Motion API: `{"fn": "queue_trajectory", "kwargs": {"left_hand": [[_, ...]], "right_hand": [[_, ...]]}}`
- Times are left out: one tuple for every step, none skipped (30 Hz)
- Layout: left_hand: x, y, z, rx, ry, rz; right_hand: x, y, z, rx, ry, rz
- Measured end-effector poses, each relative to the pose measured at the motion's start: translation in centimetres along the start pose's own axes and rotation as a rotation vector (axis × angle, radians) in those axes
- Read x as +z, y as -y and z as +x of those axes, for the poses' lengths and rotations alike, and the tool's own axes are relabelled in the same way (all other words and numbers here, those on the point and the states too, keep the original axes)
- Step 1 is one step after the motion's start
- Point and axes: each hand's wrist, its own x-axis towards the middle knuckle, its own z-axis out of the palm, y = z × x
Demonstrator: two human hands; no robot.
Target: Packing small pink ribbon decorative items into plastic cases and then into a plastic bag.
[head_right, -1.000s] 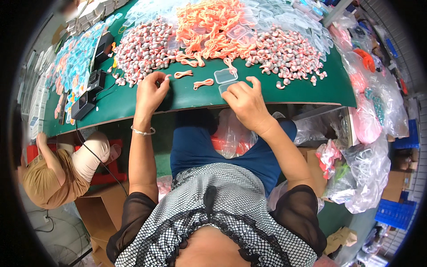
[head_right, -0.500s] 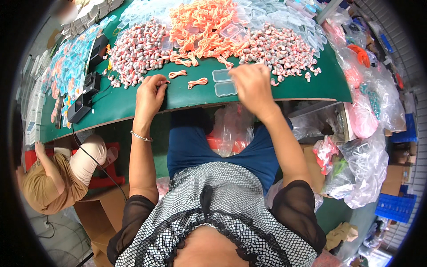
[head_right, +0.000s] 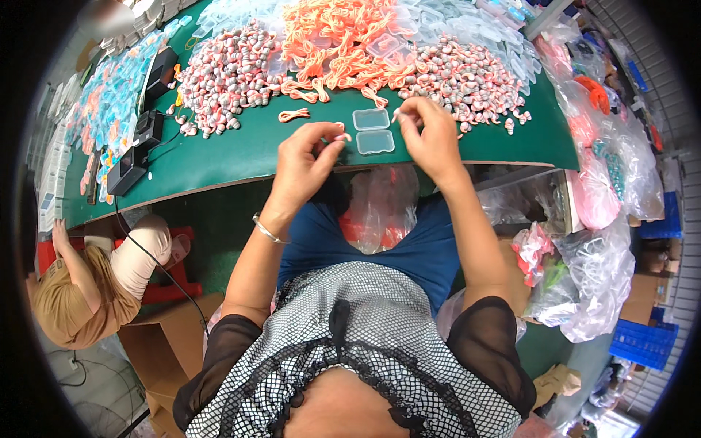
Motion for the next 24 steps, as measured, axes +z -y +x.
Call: {"fn": "queue_trajectory", "kwargs": {"left_hand": [[0.7,-0.1,0.1,0.027,0.019,0.037],[1.2,-0.1,0.2,0.043,0.043,0.084],[1.8,-0.1,0.3,0.042,0.049,0.08],[2.4,-0.1,0.4,0.074,0.068,0.146],[2.8,0.0,0.5,0.106,0.087,0.213],[3.2,0.2,0.6,0.175,0.058,0.262],[3.3,0.3,0.5,0.175,0.061,0.263],[3.4,0.3,0.5,0.167,0.073,0.299],[3.5,0.3,0.5,0.16,0.083,0.336],[3.5,0.4,0.6,0.159,0.085,0.338],[3.5,0.4,0.6,0.157,0.086,0.333],[3.5,0.5,0.5,0.154,0.087,0.328],[3.6,0.6,0.5,0.152,0.088,0.328],[3.7,0.8,0.4,0.156,0.081,0.323],[3.7,0.9,0.4,0.161,0.073,0.319],[3.6,0.8,0.4,0.16,0.073,0.318],[3.4,0.6,0.4,0.129,0.096,0.287],[3.3,0.4,0.4,0.097,0.12,0.256],[3.2,0.3,0.3,0.096,0.12,0.255],[3.1,0.3,0.3,0.094,0.14,0.248],[3.0,0.3,0.3,0.092,0.159,0.242],[2.9,0.4,0.3,0.091,0.158,0.242],[2.9,0.6,0.2,0.102,0.164,0.236],[2.9,0.8,0.3,0.113,0.169,0.231]], "right_hand": [[0.1,1.0,-0.6,0.063,-0.006,0.186],[0.3,1.7,-1.2,0.026,0.006,0.195],[0.4,2.1,-1.9,0.073,0.038,0.195],[0.7,2.6,-2.6,0.067,0.012,0.113],[1.1,3.0,-3.1,0.06,-0.013,0.031],[1.8,2.8,-3.4,0.072,-0.046,0.03],[2.1,2.7,-3.7,0.075,-0.047,0.03],[2.3,2.7,-3.9,0.027,-0.057,-0.067],[2.5,2.7,-4.0,-0.021,-0.067,-0.165],[2.5,2.8,-4.1,-0.041,-0.064,-0.179],[2.4,2.8,-3.9,-0.04,-0.065,-0.177],[2.1,3.0,-3.7,-0.057,-0.082,-0.198],[1.9,3.0,-3.6,-0.074,-0.099,-0.218],[2.0,2.7,-3.6,-0.03,-0.04,-0.182],[1.8,2.6,-3.5,-0.029,-0.04,-0.182],[1.6,2.7,-3.2,-0.045,-0.003,-0.183],[1.5,2.7,-3.1,-0.06,0.034,-0.185],[1.4,2.6,-3.0,-0.06,0.035,-0.185],[1.4,2.4,-2.9,-0.076,0.062,-0.183],[1.3,2.2,-2.8,-0.093,0.088,-0.181],[1.3,2.1,-2.8,-0.094,0.09,-0.18],[1.2,2.0,-2.7,-0.075,0.111,-0.138],[1.2,1.9,-2.7,-0.056,0.131,-0.095],[1.2,1.7,-2.7,-0.058,0.133,-0.095]]}}
